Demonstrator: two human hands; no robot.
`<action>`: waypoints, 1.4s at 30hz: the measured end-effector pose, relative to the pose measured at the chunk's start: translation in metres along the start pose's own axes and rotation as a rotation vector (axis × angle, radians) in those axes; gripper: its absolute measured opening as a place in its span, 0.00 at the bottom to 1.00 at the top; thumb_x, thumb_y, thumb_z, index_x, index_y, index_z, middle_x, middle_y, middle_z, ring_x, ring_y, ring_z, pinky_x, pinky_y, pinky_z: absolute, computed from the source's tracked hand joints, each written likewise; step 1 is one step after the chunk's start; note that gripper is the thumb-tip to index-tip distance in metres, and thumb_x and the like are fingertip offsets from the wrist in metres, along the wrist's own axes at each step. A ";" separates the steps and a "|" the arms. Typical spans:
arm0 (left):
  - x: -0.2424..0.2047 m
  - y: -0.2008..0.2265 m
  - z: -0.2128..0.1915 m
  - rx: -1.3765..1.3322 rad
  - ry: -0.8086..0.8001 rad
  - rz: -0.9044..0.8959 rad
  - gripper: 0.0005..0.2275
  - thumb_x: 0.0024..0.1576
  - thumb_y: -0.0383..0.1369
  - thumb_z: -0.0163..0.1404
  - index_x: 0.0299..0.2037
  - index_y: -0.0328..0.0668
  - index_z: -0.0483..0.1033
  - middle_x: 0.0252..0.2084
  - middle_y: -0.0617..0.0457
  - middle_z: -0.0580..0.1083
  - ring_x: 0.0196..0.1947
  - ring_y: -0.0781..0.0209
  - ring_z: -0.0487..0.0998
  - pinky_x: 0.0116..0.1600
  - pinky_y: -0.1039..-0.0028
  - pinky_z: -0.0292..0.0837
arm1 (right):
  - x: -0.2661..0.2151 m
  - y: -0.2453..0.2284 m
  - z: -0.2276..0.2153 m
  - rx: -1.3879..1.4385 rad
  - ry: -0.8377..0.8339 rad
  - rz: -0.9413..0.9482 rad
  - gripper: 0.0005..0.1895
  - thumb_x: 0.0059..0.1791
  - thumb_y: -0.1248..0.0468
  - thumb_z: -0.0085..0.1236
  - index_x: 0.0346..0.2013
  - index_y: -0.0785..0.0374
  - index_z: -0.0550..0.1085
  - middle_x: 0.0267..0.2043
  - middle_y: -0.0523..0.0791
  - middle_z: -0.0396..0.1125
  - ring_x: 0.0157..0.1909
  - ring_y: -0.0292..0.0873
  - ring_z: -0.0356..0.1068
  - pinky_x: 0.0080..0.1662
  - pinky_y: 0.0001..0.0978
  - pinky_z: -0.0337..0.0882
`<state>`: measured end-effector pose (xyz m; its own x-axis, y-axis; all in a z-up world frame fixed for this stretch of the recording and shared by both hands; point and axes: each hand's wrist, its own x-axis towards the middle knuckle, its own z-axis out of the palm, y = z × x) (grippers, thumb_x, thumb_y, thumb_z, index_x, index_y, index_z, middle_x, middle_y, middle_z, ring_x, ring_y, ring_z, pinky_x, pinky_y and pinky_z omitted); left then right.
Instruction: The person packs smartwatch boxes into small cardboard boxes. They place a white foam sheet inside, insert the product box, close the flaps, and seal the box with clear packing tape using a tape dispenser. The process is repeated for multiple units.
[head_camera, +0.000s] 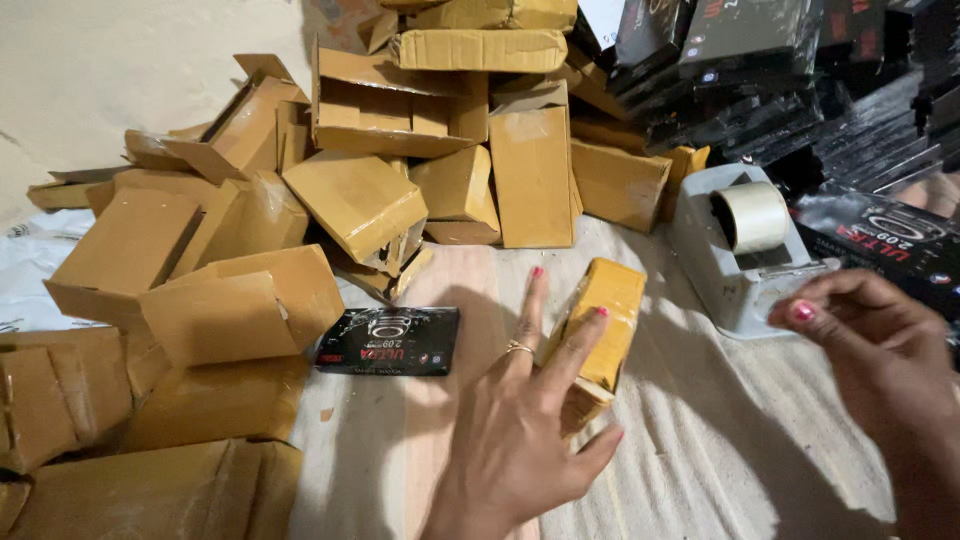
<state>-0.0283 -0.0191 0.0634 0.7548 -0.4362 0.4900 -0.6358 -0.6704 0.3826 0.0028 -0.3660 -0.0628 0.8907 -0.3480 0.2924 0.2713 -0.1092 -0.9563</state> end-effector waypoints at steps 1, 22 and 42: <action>0.004 -0.007 -0.008 -0.009 -0.204 -0.086 0.39 0.44 0.39 0.65 0.70 0.54 0.64 0.75 0.28 0.48 0.43 0.37 0.82 0.50 0.60 0.78 | 0.000 -0.014 0.014 0.157 -0.079 -0.038 0.04 0.53 0.71 0.55 0.41 0.69 0.73 0.42 0.53 0.74 0.49 0.49 0.76 0.57 0.48 0.76; 0.020 -0.060 0.016 -0.020 0.179 0.231 0.26 0.47 0.46 0.68 0.53 0.40 0.81 0.51 0.42 0.73 0.68 0.41 0.64 0.72 0.50 0.59 | 0.004 -0.079 0.111 0.534 -0.599 -0.177 0.03 0.54 0.70 0.57 0.41 0.63 0.78 0.52 0.51 0.75 0.55 0.48 0.73 0.57 0.46 0.74; 0.015 -0.069 0.018 -0.314 0.301 0.231 0.19 0.54 0.37 0.60 0.55 0.41 0.80 0.61 0.46 0.76 0.68 0.46 0.74 0.73 0.60 0.68 | -0.055 -0.061 0.169 0.182 -0.280 -0.173 0.05 0.43 0.73 0.67 0.33 0.69 0.83 0.35 0.47 0.78 0.38 0.35 0.75 0.42 0.26 0.76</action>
<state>0.0299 0.0097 0.0297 0.5373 -0.3287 0.7767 -0.8342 -0.3425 0.4322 -0.0013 -0.1823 -0.0212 0.8846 -0.0683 0.4614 0.4641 0.0322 -0.8852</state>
